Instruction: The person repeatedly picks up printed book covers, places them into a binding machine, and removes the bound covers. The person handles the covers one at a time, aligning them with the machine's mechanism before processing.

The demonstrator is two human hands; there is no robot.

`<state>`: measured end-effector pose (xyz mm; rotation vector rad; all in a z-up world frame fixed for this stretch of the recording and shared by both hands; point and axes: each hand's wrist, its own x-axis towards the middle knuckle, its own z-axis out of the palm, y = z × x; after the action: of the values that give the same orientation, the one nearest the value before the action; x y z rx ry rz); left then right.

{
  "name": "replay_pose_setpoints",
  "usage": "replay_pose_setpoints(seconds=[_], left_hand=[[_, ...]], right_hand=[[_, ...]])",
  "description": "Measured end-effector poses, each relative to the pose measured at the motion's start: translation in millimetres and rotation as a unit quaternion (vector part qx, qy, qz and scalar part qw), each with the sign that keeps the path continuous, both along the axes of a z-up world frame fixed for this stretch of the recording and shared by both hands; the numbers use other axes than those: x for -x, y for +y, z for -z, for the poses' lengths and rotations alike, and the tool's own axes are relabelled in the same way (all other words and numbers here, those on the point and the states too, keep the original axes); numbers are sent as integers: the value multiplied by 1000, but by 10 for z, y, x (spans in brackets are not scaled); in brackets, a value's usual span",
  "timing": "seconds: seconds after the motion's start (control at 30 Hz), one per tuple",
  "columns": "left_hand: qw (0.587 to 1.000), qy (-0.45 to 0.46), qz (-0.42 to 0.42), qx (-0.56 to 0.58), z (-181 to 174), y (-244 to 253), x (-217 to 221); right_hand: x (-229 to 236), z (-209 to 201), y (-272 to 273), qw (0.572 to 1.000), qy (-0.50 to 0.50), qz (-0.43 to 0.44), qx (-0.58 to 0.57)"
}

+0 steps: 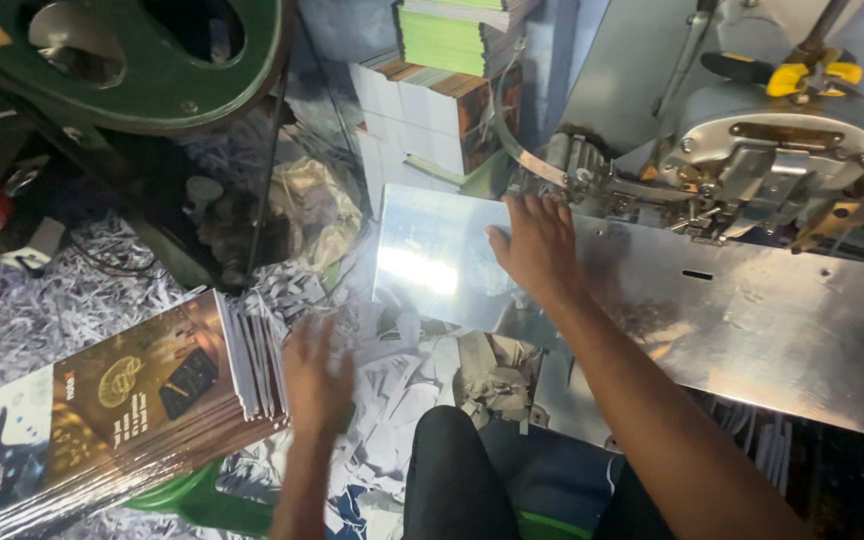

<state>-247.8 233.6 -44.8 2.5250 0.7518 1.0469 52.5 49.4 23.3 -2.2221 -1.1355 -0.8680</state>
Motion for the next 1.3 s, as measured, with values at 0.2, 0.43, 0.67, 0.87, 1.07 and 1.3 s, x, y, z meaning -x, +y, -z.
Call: replay_pose_setpoints(seconds=[0.2,0.43,0.67,0.87,1.07,1.3], left_hand=[[987,96,-111,-68,-182,420,706],[954,208,-213,-32,94,879,1248],[956,207,-196,-67,675,1039,1404],[945,217,-235,-71,586,1018,1318],[940,207,-242,-126,455,956,1202],[954,137,-230,-132,455,699,1182]], right_hand=[[-10,2,-8,999,33,-15,-1],[-40,17,-6,999,34,-21,0],[-10,-6,-16,999,23,-25,5],[20,-32,-5,1000,9,-24,-4],[18,4,-19,1000,4,-29,-12],[-10,46,19,1000,-5,-13,7]])
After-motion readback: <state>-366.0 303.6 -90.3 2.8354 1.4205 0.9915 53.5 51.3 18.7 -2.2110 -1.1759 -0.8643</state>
